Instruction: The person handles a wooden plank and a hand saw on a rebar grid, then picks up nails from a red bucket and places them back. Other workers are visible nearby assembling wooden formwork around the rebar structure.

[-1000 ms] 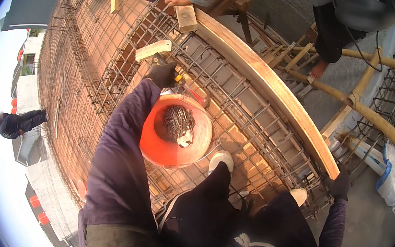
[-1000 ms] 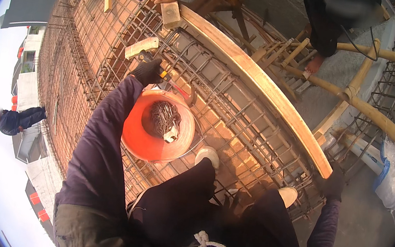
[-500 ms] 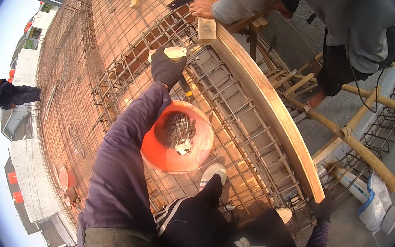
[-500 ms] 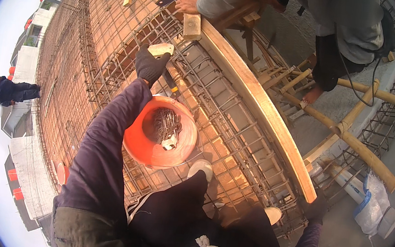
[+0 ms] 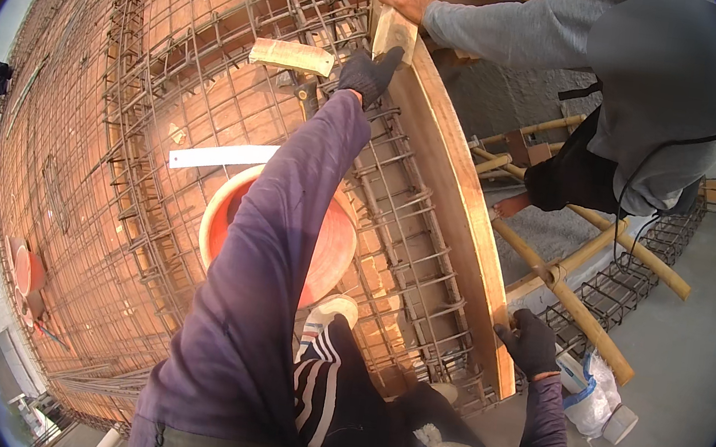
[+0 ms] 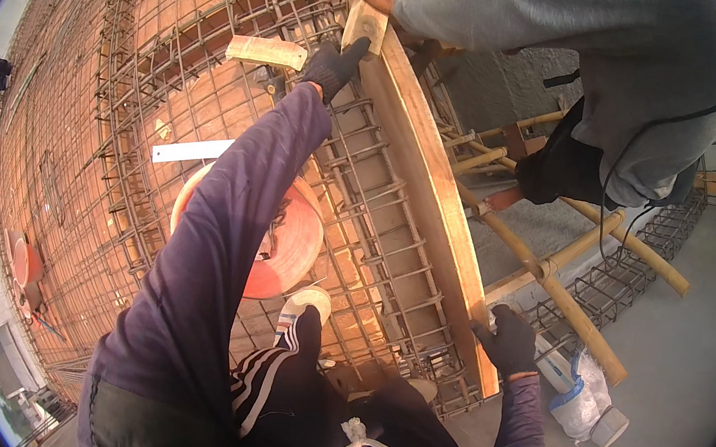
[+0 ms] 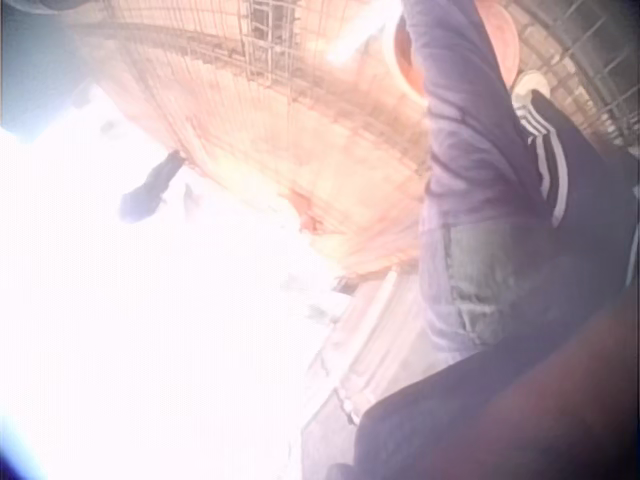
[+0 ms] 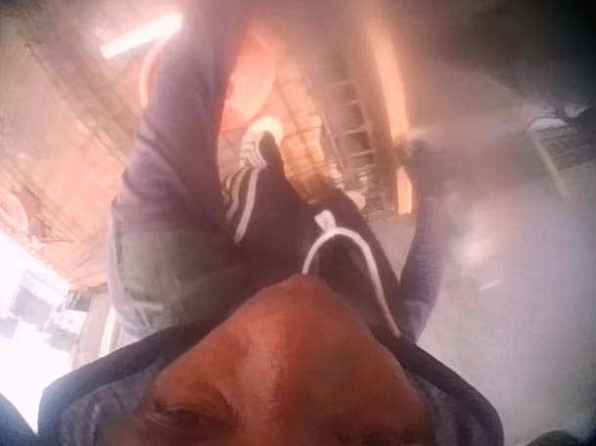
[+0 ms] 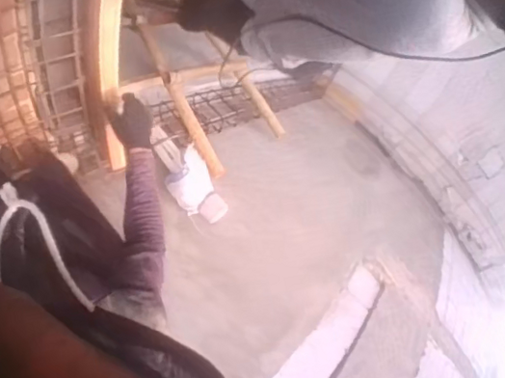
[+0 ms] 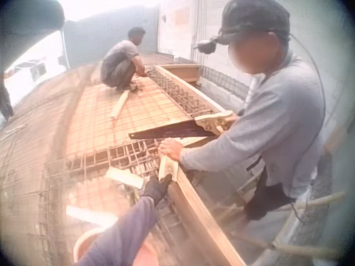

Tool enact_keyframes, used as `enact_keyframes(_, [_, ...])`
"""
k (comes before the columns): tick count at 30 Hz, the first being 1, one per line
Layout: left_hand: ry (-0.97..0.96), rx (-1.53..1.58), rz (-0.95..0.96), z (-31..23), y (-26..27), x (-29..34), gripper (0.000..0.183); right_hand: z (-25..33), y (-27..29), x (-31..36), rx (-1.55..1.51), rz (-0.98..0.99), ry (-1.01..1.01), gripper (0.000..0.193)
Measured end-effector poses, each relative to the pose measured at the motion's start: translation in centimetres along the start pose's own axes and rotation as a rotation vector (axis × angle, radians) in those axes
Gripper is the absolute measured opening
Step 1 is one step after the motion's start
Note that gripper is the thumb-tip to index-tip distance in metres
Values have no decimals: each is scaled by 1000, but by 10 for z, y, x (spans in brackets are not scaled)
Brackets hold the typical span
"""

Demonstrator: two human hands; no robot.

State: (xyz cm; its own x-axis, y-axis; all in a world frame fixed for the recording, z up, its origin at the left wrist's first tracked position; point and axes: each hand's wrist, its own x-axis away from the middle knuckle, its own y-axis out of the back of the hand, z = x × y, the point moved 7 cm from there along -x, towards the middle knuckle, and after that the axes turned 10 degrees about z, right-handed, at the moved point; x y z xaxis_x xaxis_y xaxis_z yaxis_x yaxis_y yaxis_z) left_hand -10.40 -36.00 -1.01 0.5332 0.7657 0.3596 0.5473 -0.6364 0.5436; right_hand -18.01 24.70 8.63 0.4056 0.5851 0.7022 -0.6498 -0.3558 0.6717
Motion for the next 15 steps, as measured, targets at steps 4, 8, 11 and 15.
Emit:
enact_keyframes(4, [-73, 217, 42, -1, -2, -8, 90, 96, 33, -72, 128, -256, 272, 73])
enact_keyframes(8, [15, 250, 115, 3, 0, -30, 83, 148, 55, -136, 99, -534, 294, 80])
enact_keyframes(11, [-47, 183, 56, -4, 1, -46, 79, 151, 48, -175, -74, -469, 103, 80])
enact_keyframes(15, [17, 95, -142, -14, 1, -54, 92, 138, 31, -195, -248, -425, -84, 76])
